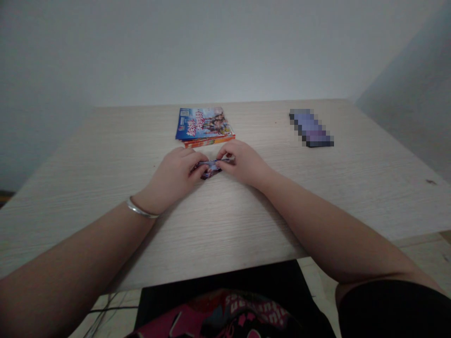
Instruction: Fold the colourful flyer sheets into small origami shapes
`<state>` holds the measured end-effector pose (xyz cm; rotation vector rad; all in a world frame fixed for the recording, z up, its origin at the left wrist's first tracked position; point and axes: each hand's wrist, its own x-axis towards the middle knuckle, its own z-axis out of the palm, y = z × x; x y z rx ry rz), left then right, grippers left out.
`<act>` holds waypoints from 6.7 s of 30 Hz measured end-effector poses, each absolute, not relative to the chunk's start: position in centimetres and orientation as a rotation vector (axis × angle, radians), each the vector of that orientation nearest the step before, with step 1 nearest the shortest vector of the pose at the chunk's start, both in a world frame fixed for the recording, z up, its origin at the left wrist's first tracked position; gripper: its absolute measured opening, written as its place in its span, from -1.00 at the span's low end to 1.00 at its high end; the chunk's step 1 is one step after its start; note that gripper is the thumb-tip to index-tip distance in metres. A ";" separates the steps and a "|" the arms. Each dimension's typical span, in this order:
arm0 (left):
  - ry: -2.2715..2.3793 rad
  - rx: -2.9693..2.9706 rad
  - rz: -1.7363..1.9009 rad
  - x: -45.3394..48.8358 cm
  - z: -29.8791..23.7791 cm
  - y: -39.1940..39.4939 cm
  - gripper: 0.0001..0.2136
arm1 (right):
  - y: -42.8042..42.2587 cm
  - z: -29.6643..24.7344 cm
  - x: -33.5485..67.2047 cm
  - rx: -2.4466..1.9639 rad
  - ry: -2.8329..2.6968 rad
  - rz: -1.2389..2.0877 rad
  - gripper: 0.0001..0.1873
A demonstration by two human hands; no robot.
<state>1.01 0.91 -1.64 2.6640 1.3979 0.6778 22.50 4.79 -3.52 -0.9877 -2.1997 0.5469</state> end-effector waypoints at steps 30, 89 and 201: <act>0.953 1.591 1.094 1.3 -4.2 2.0 -0.71 | 3.2 -3.1 21.1 -0.851 -2.164 0.518 -0.93; 1.198 2.872 0.335 0.7 -2.9 0.5 -0.56 | 4.2 -2.7 22.5 -1.281 -2.436 0.368 -0.89; 1.417 2.876 0.380 0.2 -1.5 0.9 -0.70 | 5.7 -3.1 24.5 -0.805 -2.515 0.355 -0.61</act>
